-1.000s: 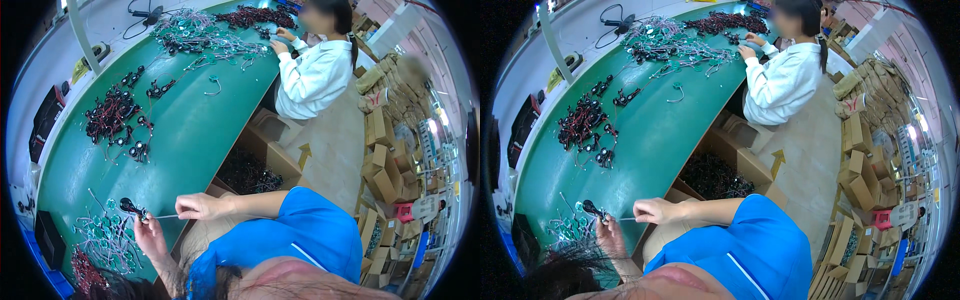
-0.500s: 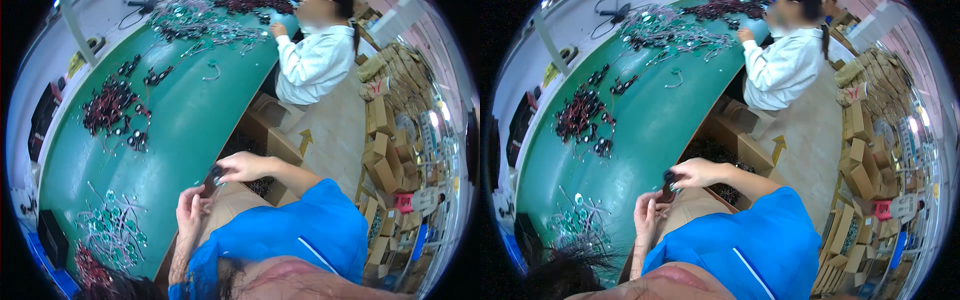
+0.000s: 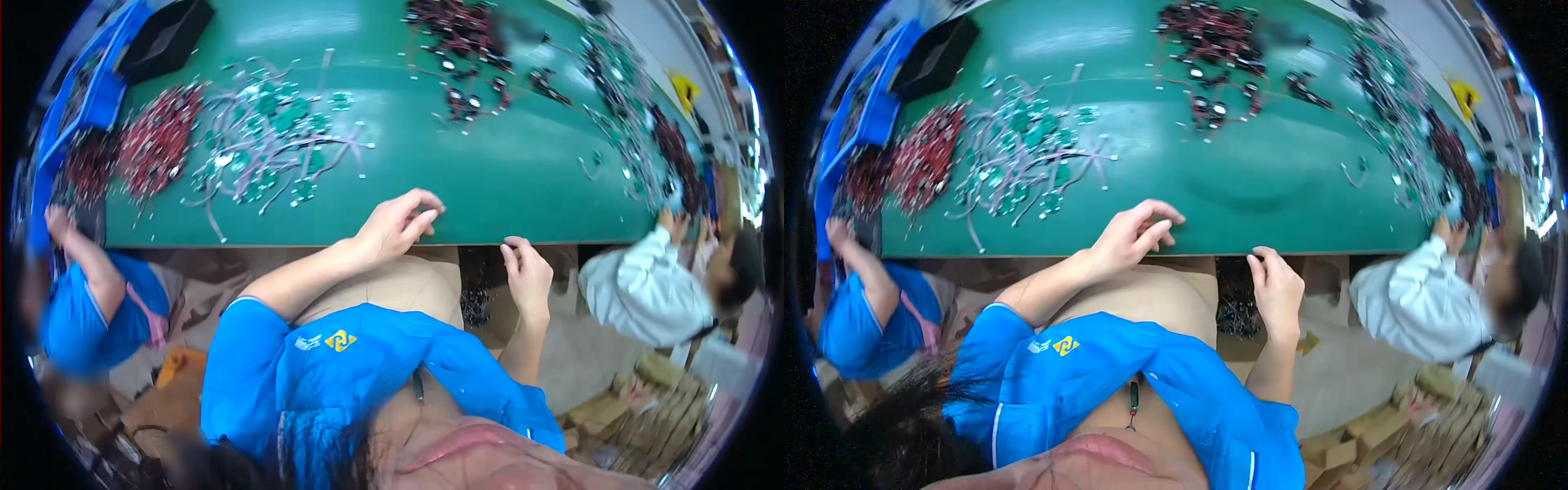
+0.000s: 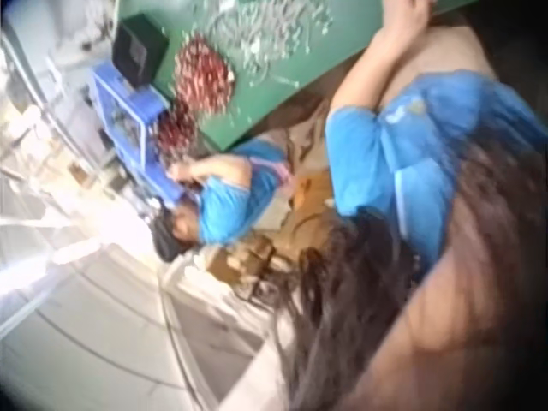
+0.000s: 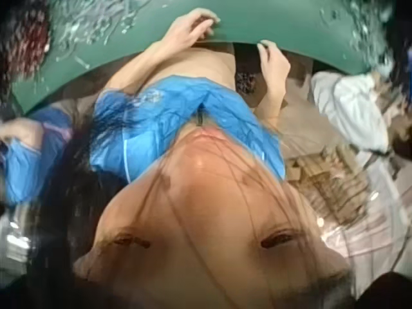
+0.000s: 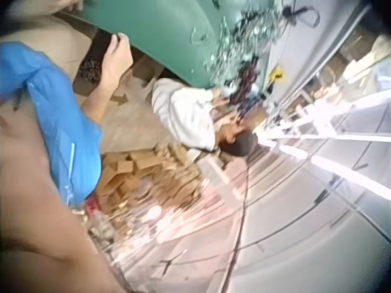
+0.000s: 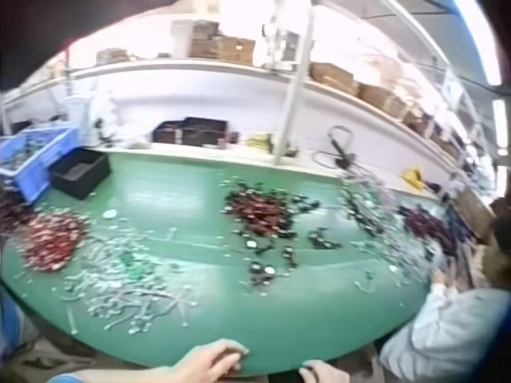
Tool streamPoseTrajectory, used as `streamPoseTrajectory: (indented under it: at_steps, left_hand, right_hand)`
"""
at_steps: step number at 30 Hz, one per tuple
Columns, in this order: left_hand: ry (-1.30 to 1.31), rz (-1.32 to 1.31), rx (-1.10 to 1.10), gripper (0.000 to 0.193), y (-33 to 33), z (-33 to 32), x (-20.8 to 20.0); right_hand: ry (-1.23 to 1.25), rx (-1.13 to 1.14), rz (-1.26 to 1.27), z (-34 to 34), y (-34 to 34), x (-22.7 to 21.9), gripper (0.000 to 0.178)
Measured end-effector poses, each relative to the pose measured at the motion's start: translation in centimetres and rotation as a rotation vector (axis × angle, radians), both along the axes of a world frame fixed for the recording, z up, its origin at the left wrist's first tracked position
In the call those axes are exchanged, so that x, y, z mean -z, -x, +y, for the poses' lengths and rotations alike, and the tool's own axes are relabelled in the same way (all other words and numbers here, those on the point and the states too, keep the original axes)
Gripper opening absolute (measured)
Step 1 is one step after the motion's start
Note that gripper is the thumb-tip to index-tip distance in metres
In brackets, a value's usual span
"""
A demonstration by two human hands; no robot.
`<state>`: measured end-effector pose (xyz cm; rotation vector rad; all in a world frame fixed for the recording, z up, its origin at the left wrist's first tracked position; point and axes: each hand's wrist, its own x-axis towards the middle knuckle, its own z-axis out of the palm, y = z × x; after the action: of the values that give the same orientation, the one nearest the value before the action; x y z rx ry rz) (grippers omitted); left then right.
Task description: Assembling small electronic cooling fans and circuit boards at a manual assembly station.
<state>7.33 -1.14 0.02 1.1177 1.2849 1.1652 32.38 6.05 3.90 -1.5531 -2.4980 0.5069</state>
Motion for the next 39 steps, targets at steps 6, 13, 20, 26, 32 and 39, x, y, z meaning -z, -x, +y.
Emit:
streamPoseTrajectory:
  at_steps: [6, 13, 20, 26, 32, 39]
  left_hand:
    - [-0.293, 0.490, -0.480, 0.016, 7.4, 0.7, -1.6]
    - [-0.320, 1.036, -0.923, 0.013, 20.6, 1.7, -1.3]
    - [0.171, 1.453, -1.105, 0.031, 31.2, 6.9, 0.9]
    - [0.806, 1.262, -0.978, 0.037, 33.1, 10.5, 2.4]
    - [0.761, 1.136, -1.089, 0.028, 32.4, 13.2, 3.0]
    - [0.649, 0.825, -1.313, 0.023, 34.3, 13.9, 4.4]
  right_hand:
    - [-0.051, -0.199, 0.277, 1.9, 5.8, 0.6, 0.010]
    - [0.133, -0.327, 0.433, 2.3, 9.8, 3.1, 0.008]
    - [-0.150, -0.289, 0.502, 2.5, 10.5, 6.2, 0.008]
    - [-0.183, -0.281, 0.481, 2.3, 10.6, 6.6, 0.008]
    - [-0.184, -0.271, 0.472, 2.2, 10.5, 6.4, 0.010]
    - [-0.125, -0.263, 0.499, 2.4, 10.3, 6.6, 0.011]
